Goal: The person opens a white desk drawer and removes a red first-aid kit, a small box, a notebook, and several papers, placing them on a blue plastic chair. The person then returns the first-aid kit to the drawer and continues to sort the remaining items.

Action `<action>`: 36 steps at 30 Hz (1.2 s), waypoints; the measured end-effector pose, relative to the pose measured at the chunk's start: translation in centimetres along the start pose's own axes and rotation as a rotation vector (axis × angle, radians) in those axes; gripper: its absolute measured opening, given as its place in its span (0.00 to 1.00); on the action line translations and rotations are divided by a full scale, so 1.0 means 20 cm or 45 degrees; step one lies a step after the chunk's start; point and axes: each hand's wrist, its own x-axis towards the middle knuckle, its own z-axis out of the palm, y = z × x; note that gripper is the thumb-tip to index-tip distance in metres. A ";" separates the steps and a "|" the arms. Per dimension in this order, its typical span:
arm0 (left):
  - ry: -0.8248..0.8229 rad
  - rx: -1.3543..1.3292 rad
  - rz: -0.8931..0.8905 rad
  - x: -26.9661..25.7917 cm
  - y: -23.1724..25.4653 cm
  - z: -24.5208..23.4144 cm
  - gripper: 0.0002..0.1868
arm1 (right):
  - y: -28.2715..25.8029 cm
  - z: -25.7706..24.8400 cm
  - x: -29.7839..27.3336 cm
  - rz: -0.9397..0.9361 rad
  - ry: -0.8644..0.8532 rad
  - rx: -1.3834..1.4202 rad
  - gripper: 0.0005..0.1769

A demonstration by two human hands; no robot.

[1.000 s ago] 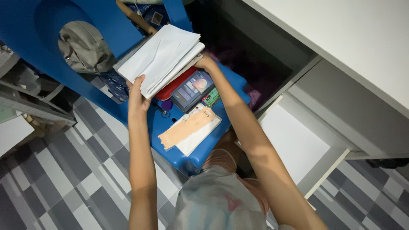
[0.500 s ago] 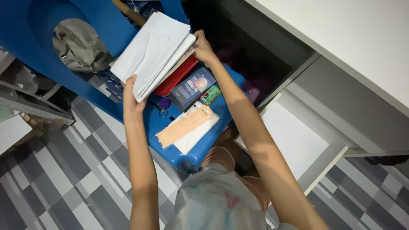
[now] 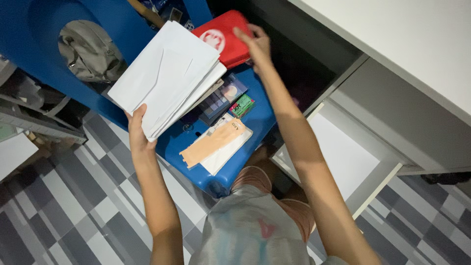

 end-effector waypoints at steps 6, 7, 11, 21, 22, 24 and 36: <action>0.102 0.103 -0.041 -0.06 0.00 -0.04 0.42 | -0.05 -0.39 -0.04 0.147 0.338 -0.368 0.42; 0.128 0.138 -0.052 -0.06 -0.01 -0.05 0.42 | -0.08 -0.44 -0.08 0.132 0.383 -0.517 0.43; 0.165 0.188 -0.069 -0.03 -0.10 -0.07 0.45 | -0.33 -0.42 -0.31 -0.995 0.458 -0.790 0.40; 0.155 0.389 -0.256 0.16 -0.35 -0.12 0.44 | -0.77 -0.33 -0.82 -1.145 0.308 -1.043 0.47; 0.182 0.484 -0.277 0.15 -0.34 -0.13 0.43 | -0.80 -0.35 -0.87 -1.154 0.309 -1.052 0.47; 0.127 0.769 -0.194 0.12 -0.32 -0.13 0.38 | -0.83 -0.37 -0.94 -1.098 0.303 -0.962 0.46; -0.389 1.910 0.907 -0.51 -0.21 0.74 0.36 | -0.88 -0.79 -1.49 -0.513 0.539 -0.309 0.39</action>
